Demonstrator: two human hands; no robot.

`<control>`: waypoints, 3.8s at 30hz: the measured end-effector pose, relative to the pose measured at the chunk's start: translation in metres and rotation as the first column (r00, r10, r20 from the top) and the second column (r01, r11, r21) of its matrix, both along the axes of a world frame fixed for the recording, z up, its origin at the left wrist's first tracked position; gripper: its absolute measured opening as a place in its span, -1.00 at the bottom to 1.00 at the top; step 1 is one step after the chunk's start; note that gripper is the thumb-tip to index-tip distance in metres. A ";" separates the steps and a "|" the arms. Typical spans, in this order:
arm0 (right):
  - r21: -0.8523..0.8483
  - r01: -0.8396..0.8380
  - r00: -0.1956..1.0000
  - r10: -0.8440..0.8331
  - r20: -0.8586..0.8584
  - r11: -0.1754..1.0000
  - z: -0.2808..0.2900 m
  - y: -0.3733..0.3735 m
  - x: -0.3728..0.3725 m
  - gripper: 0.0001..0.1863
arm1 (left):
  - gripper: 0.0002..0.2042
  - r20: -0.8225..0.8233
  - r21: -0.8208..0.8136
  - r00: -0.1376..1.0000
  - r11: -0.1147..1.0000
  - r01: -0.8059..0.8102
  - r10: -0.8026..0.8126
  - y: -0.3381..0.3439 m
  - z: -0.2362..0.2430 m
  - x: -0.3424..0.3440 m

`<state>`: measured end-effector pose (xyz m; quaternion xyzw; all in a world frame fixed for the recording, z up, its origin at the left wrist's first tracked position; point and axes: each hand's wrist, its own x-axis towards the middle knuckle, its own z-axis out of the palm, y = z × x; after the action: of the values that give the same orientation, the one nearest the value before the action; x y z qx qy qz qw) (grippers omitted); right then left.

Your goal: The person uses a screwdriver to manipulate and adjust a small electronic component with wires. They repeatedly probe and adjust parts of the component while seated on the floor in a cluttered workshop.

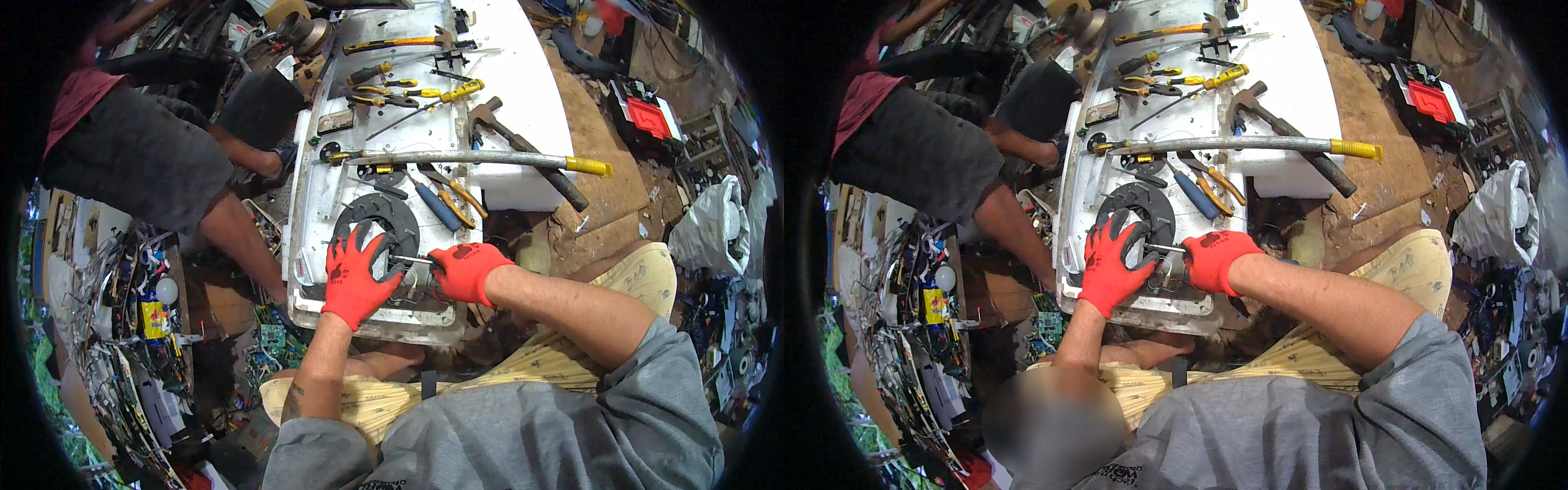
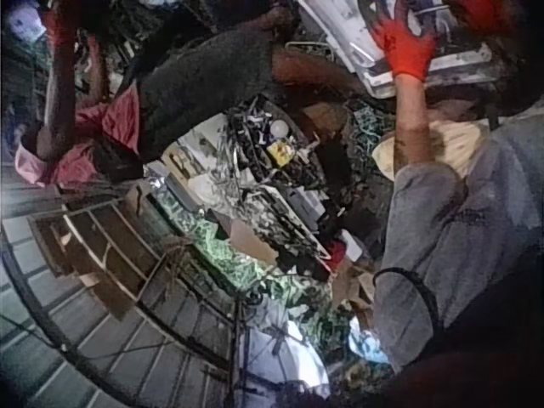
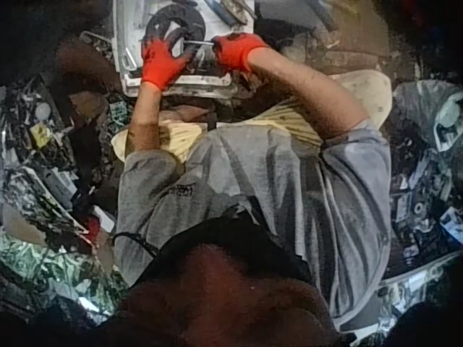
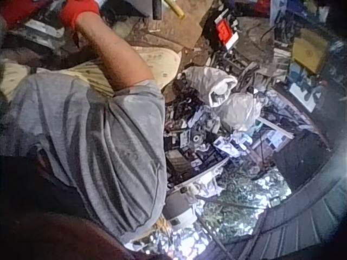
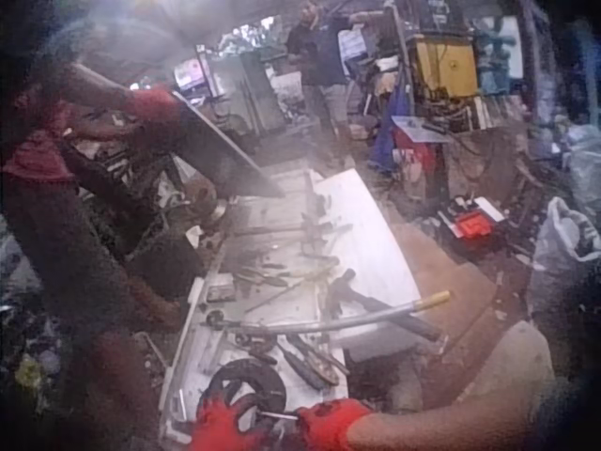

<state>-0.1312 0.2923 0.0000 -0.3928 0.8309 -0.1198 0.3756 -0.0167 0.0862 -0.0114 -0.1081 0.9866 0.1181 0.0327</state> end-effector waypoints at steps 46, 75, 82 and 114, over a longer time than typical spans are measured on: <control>-0.057 -0.095 0.983 0.085 -0.163 0.994 -0.003 -0.005 -0.005 -0.59 | -0.31 0.006 0.015 0.998 0.998 0.059 -0.059 -0.005 -0.005 0.002; -0.294 -0.071 0.882 0.197 0.428 0.953 -0.071 -0.017 -0.031 -0.60 | -0.42 -0.143 0.127 0.985 0.985 0.116 -0.097 -0.007 -0.004 -0.003; -0.287 -0.131 0.923 0.223 0.315 0.949 -0.068 -0.017 -0.035 -0.66 | -0.47 -0.238 0.237 0.964 0.956 0.174 -0.117 -0.022 -0.006 0.001; -0.343 0.003 0.945 0.110 0.309 0.939 -0.089 -0.021 -0.029 -0.69 | -0.45 -0.177 0.289 0.980 0.947 0.141 -0.092 -0.028 -0.011 0.001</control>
<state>-0.1598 0.2716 -0.0891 -0.4492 0.7139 -0.3131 0.4366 -0.0154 0.0581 -0.0221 -0.0334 0.9612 0.2727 -0.0240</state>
